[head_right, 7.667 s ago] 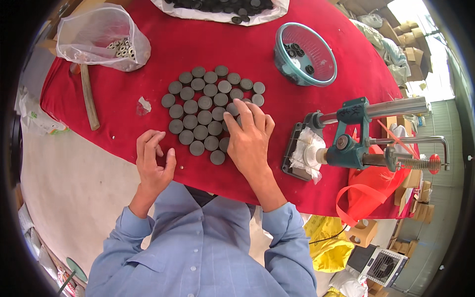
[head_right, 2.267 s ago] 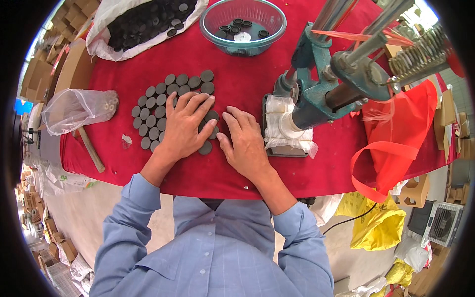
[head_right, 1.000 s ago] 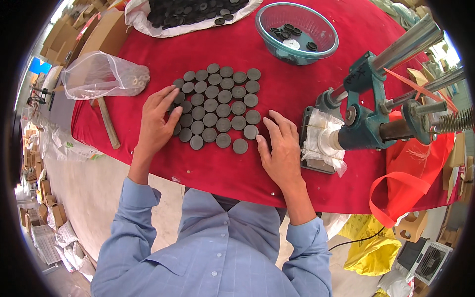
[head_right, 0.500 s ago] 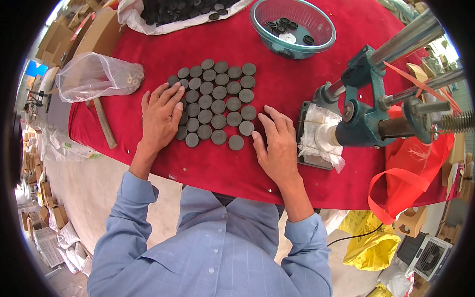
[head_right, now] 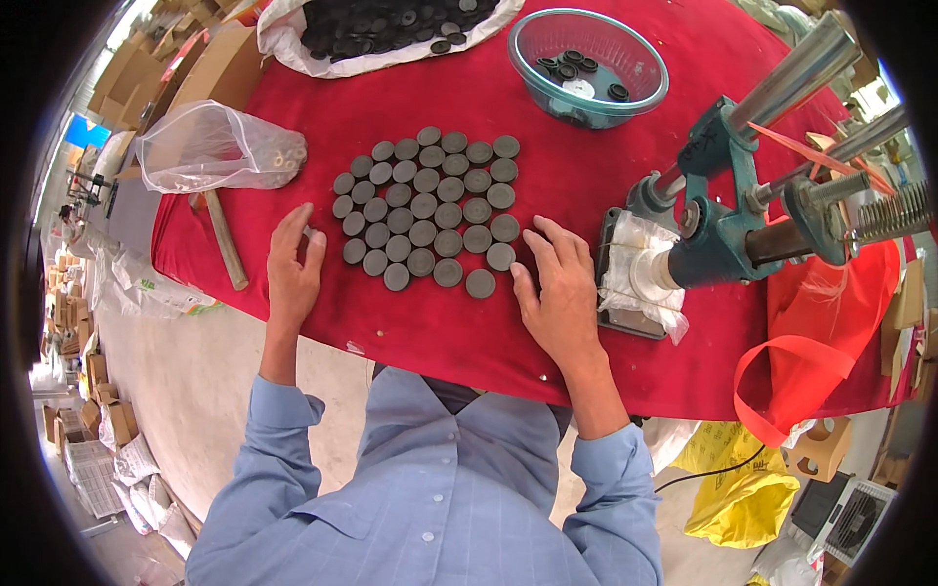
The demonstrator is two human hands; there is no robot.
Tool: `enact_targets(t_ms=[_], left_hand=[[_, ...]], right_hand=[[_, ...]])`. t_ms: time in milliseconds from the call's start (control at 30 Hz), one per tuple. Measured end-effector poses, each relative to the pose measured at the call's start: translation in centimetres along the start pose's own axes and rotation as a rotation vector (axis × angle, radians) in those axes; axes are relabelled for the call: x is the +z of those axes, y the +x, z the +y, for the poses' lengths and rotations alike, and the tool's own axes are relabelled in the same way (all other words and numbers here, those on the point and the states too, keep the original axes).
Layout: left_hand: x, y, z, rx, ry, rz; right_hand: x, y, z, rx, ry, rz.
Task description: The person arranges small circular metal discs on a red tablecloth. They then use a manual press machine to compress each disc individually, placing the finished items into a red bag.
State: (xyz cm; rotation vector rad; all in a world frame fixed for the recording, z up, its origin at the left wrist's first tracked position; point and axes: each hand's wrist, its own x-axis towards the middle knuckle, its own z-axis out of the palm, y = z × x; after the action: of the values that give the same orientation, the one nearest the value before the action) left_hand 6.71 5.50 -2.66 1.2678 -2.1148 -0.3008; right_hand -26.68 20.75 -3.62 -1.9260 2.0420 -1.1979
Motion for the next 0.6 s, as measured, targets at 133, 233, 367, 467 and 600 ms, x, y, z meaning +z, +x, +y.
enact_targets(t_ms=[133, 233, 367, 467, 600], left_hand=[[0.0, -1.2, -0.7, 0.062, 0.183, -0.066], [0.0, -0.6, -0.4, 0.033, 0.119, -0.097], [0.3, 0.6, 0.0, 0.060, 0.076, -0.093], [0.7, 0.6, 0.7, 0.104, 0.080, -0.098], [1.4, 0.1, 1.5, 0.132, 0.123, -0.095]], right_hand=[[0.0, 0.0, -0.1, 0.005, -0.013, -0.006], [0.1, 0.0, -0.1, 0.006, -0.019, -0.010], [0.0, 0.1, -0.1, 0.020, -0.016, -0.012], [0.0, 0.2, -0.3, 0.015, 0.000, -0.012], [0.0, 0.1, -0.1, 0.013, -0.005, -0.012]])
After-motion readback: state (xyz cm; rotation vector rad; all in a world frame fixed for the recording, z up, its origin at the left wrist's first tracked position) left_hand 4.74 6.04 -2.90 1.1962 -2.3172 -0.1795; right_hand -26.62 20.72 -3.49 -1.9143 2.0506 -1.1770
